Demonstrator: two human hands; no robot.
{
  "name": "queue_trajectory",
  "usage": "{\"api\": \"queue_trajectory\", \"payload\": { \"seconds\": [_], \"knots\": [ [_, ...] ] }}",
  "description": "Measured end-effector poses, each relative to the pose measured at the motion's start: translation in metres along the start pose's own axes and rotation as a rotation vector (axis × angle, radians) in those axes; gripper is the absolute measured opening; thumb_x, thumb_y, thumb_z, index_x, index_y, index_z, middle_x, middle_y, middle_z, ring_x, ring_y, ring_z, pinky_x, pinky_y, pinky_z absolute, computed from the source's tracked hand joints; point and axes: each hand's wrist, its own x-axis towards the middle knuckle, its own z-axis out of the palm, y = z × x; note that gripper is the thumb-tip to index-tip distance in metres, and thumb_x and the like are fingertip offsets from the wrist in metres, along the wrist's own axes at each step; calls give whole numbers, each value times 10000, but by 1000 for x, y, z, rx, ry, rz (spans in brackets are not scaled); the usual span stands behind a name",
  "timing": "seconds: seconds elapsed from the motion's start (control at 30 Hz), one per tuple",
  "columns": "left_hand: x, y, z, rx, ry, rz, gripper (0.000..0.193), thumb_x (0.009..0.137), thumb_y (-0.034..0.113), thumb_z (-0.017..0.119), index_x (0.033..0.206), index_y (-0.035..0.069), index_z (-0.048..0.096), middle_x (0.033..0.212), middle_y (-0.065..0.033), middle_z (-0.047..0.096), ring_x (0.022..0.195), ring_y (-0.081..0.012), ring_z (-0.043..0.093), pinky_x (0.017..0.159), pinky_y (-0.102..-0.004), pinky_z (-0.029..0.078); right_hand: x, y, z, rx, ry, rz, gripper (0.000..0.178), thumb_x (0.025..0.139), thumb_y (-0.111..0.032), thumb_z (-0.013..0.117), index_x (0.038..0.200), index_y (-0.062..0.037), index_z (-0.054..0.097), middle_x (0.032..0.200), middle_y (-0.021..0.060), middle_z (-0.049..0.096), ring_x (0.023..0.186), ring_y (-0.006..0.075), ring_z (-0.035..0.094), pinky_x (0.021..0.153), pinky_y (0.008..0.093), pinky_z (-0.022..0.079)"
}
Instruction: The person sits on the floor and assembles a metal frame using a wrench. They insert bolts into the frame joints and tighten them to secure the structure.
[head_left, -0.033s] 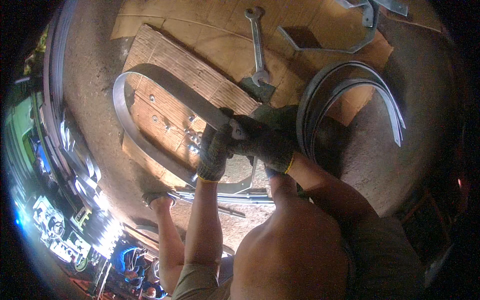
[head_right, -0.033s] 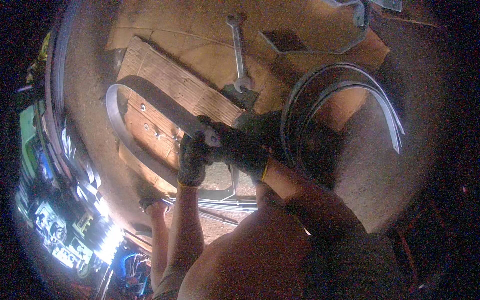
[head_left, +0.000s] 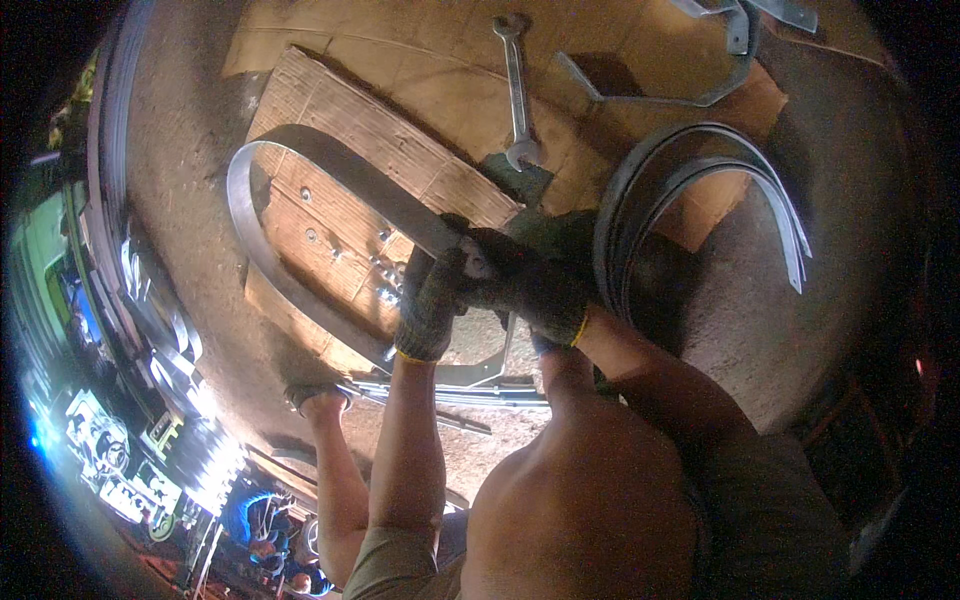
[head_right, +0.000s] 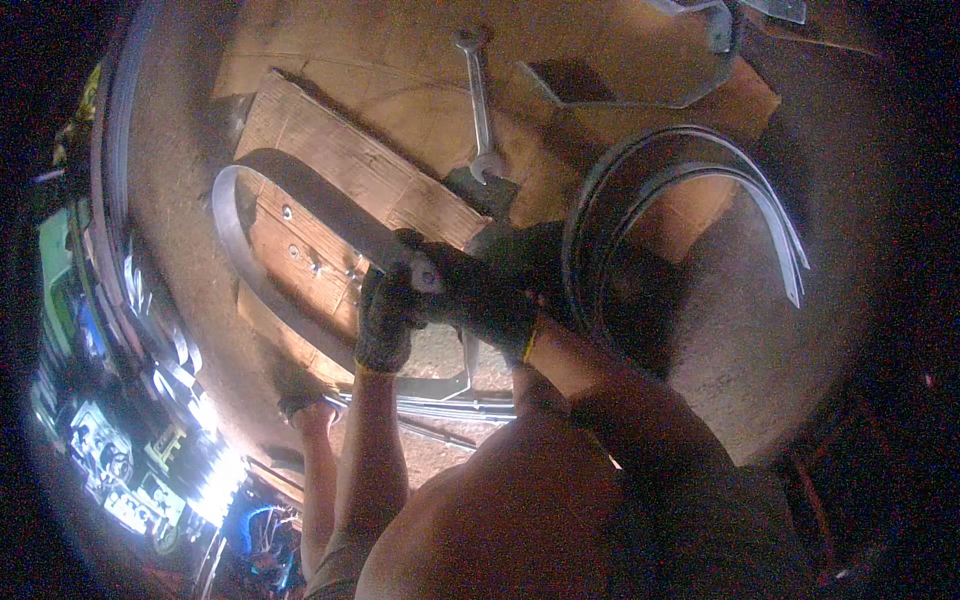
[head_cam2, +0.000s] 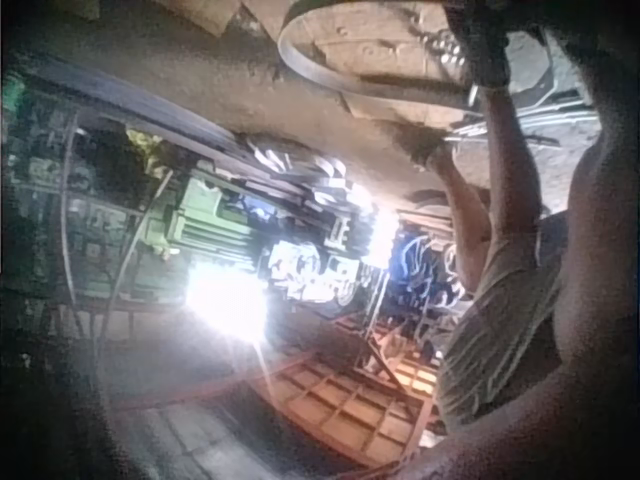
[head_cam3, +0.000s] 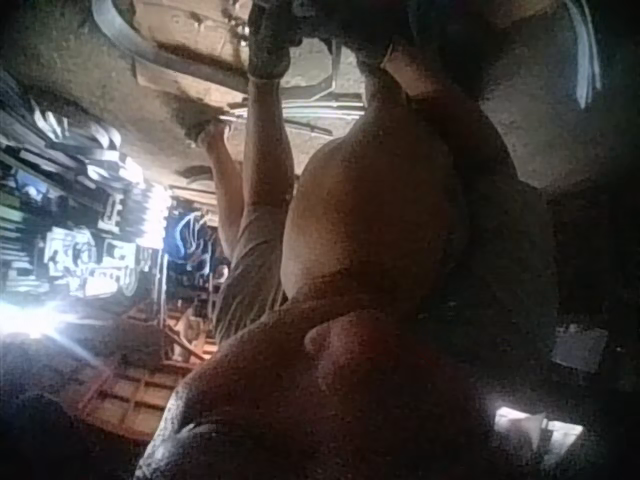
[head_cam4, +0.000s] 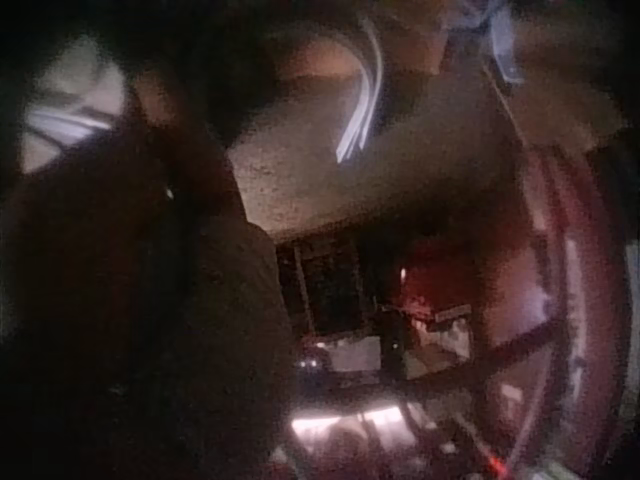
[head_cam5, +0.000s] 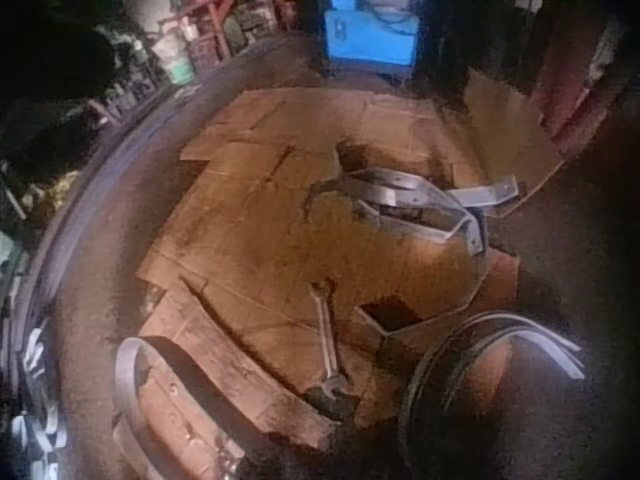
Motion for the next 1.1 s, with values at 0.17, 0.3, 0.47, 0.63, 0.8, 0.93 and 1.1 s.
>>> {"api": "queue_trajectory", "payload": {
  "seconds": [0.17,0.3,0.47,0.63,0.8,0.93,1.1],
  "knots": [
    [15,-12,20,-88,54,125,373,1033,276,603,1334,57,583,1025,-17,672,736,-61,567,564,-208,411,12,52,7,439,59,-212,481,931,-192,772,1350,-36,596,1111,69,705,1016,153,651,856,332,549],
    [22,-15,9,-38,-34,-34,424,1028,277,606,1364,21,568,1228,-84,659,1106,-179,638,919,-332,547,23,83,-17,328,170,-117,360,987,-178,688,1300,-15,617,1105,70,713,1002,156,668,883,327,564],
    [50,-26,20,-255,-62,35,449,1060,324,580,1403,35,569,1254,-84,639,1119,-168,623,933,-334,537,34,104,-41,22,308,-159,517,872,-185,812,1314,-19,601,1135,61,699,1045,205,661,968,352,539],
    [74,-46,14,107,121,413,397,1041,293,636,1308,1,606,1101,-93,704,971,-199,686,850,-337,556,53,83,-45,-696,452,-445,669,831,-191,840,1395,-32,518,1280,115,630,1154,274,613,1039,403,491],
    [50,-33,-2,401,623,539,405,972,229,722,1293,-3,635,1136,-153,718,992,-235,705,873,-346,558,65,68,-41,-443,492,-119,704,855,-164,808,1459,-51,465,1370,133,583,1224,289,573,1059,417,469],
    [5,-56,-29,388,882,604,369,963,128,711,1303,12,624,1214,-144,683,1102,-233,668,961,-352,531,42,64,-36,-616,600,-266,554,899,-157,759,1399,-57,543,1347,105,625,1134,278,626,967,418,519],
    [-62,-98,-81,281,1175,437,348,990,153,665,1290,-12,604,1266,-123,630,1178,-216,590,1022,-355,485,2,15,-24,-852,661,70,411,925,-264,706,1293,-83,681,1223,149,717,1186,313,646,1005,432,492]
  ]
}}
